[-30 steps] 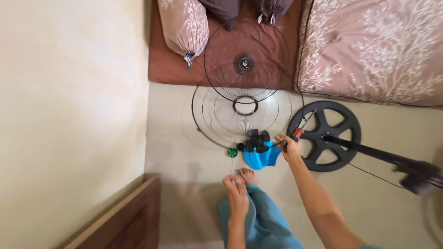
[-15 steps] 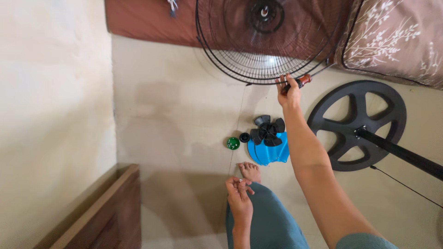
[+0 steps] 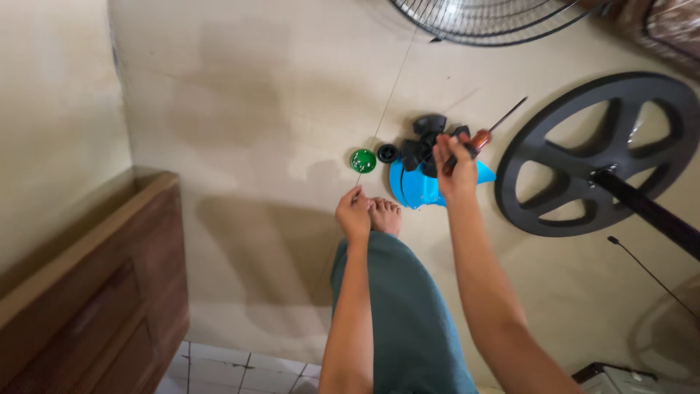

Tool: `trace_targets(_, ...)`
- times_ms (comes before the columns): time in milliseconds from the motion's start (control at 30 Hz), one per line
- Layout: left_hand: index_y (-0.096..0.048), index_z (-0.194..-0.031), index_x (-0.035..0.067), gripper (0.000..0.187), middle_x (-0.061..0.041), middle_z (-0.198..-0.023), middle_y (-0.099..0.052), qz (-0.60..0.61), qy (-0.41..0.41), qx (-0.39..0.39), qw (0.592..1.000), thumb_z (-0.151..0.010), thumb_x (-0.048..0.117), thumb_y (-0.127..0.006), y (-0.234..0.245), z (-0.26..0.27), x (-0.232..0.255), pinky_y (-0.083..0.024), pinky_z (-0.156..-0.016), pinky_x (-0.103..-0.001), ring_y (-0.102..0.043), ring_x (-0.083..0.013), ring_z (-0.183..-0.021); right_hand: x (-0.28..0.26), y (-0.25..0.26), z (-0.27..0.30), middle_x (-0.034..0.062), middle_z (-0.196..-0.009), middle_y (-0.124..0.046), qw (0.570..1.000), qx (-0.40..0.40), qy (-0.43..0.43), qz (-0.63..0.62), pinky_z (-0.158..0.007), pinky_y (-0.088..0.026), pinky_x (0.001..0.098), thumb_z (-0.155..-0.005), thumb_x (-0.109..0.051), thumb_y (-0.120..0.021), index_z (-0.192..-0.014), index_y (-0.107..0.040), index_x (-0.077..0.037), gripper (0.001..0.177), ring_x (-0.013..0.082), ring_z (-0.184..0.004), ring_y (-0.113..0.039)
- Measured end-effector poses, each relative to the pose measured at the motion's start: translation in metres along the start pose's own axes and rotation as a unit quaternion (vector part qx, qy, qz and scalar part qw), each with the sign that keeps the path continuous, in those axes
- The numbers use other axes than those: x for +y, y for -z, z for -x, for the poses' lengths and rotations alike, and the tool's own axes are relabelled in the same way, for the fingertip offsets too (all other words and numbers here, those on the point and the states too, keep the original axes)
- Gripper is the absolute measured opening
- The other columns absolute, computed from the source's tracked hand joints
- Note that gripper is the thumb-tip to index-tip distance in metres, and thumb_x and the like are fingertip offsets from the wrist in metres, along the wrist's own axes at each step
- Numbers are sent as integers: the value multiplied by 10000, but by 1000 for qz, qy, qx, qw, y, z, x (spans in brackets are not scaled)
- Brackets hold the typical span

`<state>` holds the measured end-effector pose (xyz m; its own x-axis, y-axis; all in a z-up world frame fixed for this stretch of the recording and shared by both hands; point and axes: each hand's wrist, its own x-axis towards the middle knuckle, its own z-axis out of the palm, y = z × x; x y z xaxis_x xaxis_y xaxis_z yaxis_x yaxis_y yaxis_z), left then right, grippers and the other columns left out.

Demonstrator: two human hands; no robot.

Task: The person uses a screwdriver to remove screws from the front grill of a standing fan. They detach the grill and set it aside, then proceed to remove the fan blades and the rear grill, placing each component on the floor.

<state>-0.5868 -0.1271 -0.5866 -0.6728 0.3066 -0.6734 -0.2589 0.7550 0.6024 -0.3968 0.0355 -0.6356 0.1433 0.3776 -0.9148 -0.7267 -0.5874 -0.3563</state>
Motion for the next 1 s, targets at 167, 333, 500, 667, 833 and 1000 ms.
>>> trace_targets(167,-786,-1022,8,170,-161,-942,-770,-165,-87,3,982,-888,98,-736,-34,-56,-53,-577,-717,-345,-743,-233,-768,56,31,29,166,-1187,-665,998,36,-42,32,-981,-535,472,-914,-5,-671,-1334,-463,-112,480,324,-1133,-685)
trace_targets(333,-829,-979,48,160,-178,-914,-783,-250,-82,6,965,-845,103,-761,-53,-93,-84,-565,-739,-375,-739,-273,-787,66,49,30,176,-1182,-667,997,58,-50,24,-1006,-533,471,-902,4,-664,-1328,-462,-109,485,320,-1130,-688)
trace_targets(500,-772,-1098,57,218,-131,-931,-782,-160,-2,-49,986,-921,87,-649,-44,-99,-87,-591,-702,-330,-782,-202,-725,61,75,39,181,-1172,-663,997,57,-42,44,-1011,-529,479,-905,-4,-667,-1319,-458,-101,474,313,-1125,-685)
trace_targets(667,-735,-1117,27,215,-133,-945,-774,-113,-31,-55,992,-933,104,-657,-13,-57,-56,-581,-682,-341,-759,-223,-715,42,103,86,130,-1120,-658,996,70,-57,13,-1014,-532,479,-903,3,-670,-1294,-483,-115,449,305,-1095,-684)
trace_targets(833,-763,-1111,30,191,-137,-968,-784,-181,-160,-78,967,-968,148,-717,40,24,7,-574,-797,-339,-750,-244,-887,10,103,194,136,-1071,-685,995,79,-63,6,-936,-570,464,-879,-9,-676,-1213,-526,-121,382,297,-1036,-705)
trace_targets(1000,-708,-1201,36,286,-123,-1037,-771,-45,-69,-186,979,-943,149,-664,93,132,108,-589,-739,-364,-741,-228,-873,-50,89,363,151,-1066,-691,995,14,1,94,-907,-577,457,-857,-7,-661,-1267,-505,-78,444,304,-1018,-716)
